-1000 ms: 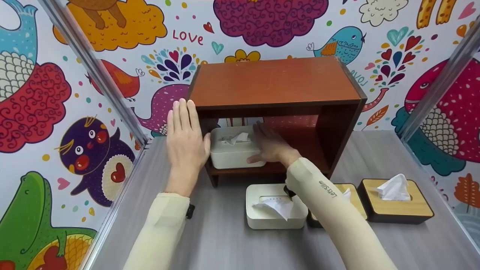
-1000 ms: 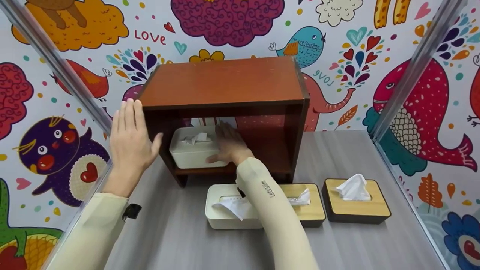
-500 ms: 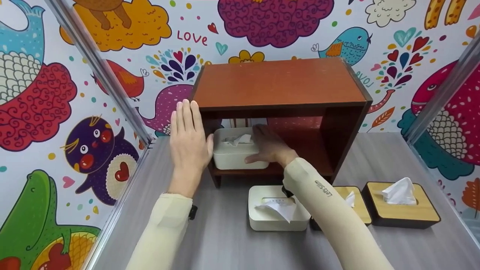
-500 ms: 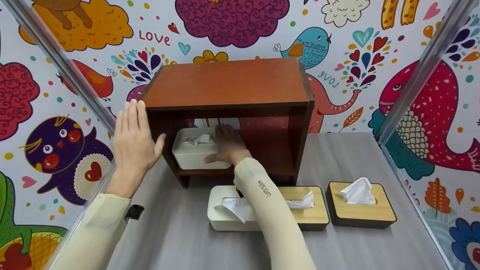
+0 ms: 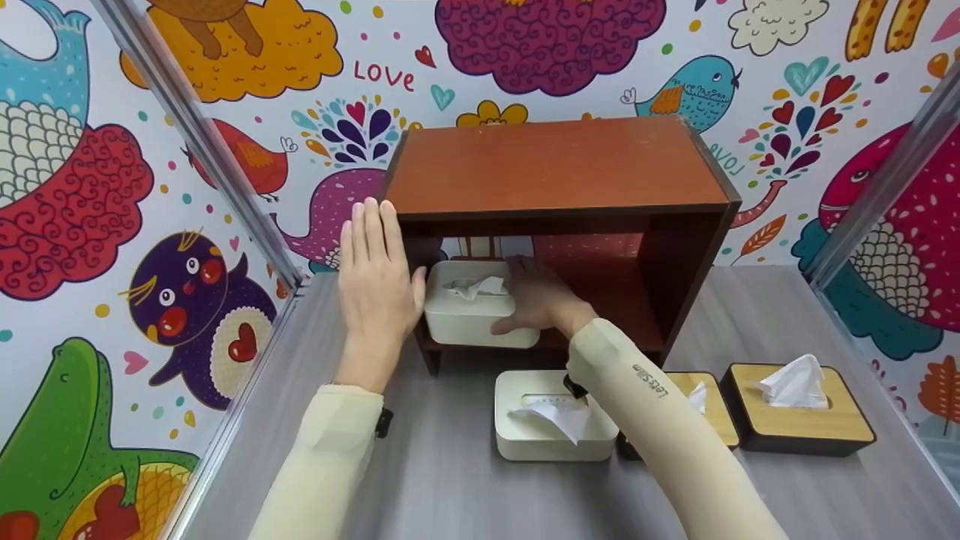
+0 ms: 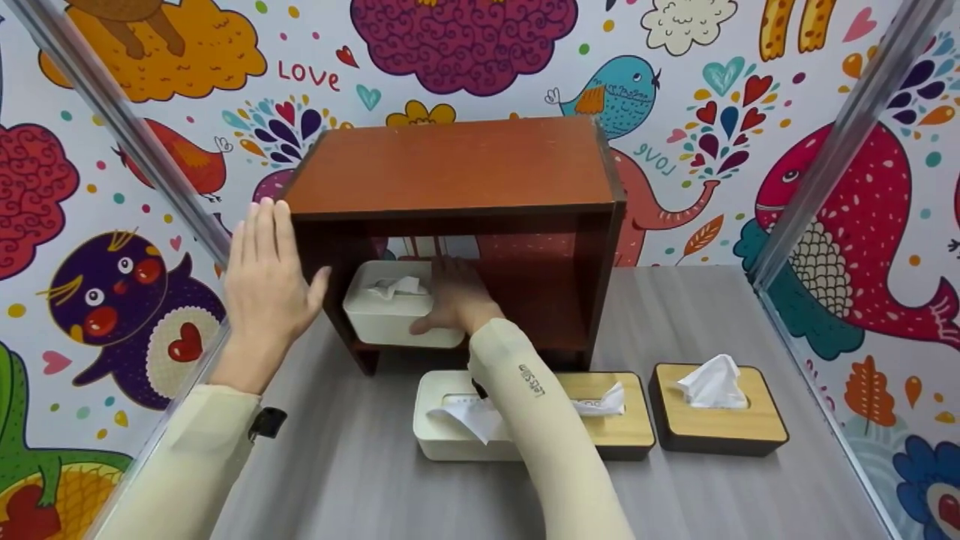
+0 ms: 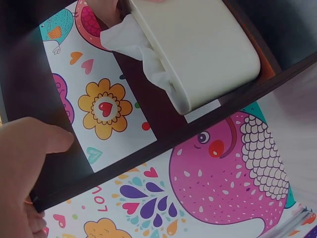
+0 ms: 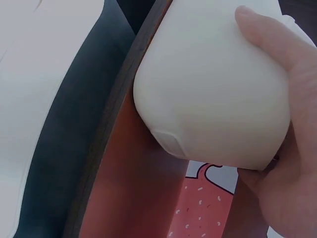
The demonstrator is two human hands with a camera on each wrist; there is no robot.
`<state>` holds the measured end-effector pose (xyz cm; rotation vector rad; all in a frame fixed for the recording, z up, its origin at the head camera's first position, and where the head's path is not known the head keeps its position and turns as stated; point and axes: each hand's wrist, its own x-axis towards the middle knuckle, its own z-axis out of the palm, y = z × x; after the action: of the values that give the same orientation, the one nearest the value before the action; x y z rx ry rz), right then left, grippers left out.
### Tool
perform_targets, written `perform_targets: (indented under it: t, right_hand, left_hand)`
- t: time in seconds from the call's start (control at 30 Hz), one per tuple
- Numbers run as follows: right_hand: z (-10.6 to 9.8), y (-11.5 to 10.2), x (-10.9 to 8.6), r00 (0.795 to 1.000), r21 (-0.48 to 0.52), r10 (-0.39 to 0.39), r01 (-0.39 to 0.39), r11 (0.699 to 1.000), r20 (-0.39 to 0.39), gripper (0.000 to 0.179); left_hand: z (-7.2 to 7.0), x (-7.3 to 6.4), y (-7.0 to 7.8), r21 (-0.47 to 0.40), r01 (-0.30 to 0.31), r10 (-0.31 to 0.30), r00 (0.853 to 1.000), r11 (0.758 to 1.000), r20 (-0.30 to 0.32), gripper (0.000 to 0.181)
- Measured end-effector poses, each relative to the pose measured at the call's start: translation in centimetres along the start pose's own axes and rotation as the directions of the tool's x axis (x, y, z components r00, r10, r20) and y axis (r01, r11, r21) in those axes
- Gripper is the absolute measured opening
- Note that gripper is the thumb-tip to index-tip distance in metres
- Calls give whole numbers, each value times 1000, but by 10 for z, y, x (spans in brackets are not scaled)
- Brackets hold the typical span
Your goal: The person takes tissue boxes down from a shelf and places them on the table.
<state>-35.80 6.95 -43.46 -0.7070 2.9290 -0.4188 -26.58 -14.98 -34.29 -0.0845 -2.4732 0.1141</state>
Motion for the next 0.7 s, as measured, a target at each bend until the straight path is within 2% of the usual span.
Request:
perform_targets:
  t: [0.17,0.43,0.7]
  right_hand:
    - [3,-1,-4,999,12,11,-10,1000,-35,121]
    - [11,2,-12,988,32,12,-7,999,-157,121]
    - [7,-2,-28,979,-32,-33,27,999,-199,125]
  left_hand:
    - [-1,0,0,6,1,-2,1000,1000,24,96]
    - [-2,-1,0,5,-1,1,999,1000,35,96]
    - [-2,-1,-2,-2,-6,6,1000,1000,28,94]
